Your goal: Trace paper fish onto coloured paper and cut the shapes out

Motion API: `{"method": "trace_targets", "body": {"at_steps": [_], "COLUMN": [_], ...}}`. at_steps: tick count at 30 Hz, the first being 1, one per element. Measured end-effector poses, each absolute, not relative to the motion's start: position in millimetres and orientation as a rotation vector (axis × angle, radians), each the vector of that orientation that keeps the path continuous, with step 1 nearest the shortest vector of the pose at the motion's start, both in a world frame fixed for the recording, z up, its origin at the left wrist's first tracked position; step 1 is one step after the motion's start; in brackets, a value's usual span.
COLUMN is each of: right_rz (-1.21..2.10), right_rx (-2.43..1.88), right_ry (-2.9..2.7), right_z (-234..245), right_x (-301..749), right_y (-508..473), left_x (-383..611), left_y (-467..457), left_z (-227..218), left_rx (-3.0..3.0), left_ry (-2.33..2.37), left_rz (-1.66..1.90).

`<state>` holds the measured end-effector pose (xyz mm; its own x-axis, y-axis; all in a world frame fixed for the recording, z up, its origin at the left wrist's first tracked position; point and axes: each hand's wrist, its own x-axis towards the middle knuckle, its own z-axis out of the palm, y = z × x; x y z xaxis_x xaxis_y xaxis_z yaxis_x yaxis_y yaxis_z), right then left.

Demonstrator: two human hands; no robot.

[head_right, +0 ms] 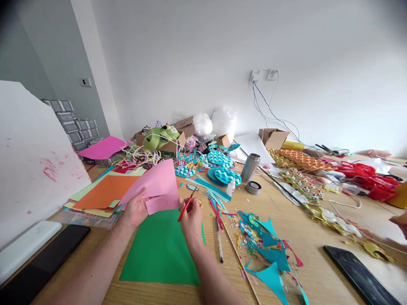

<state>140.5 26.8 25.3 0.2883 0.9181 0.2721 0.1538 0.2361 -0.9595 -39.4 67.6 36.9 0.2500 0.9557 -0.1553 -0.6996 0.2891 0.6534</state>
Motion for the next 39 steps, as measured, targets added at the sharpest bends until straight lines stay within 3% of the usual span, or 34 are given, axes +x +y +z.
{"method": "trace_targets", "body": {"at_steps": [12,39], "right_rz": [1.296,1.302], "right_rx": [-1.253,-1.457], "right_ry": [-1.726,-1.813], "right_z": [42,31], "right_x": [198,176], "right_y": [12,10], "left_x": [-37,-19], "left_y": [68,64], "left_z": [38,35], "left_rx": [0.376,0.359], "left_ry": [0.581,0.532], "left_rz": [1.247,1.335]}}
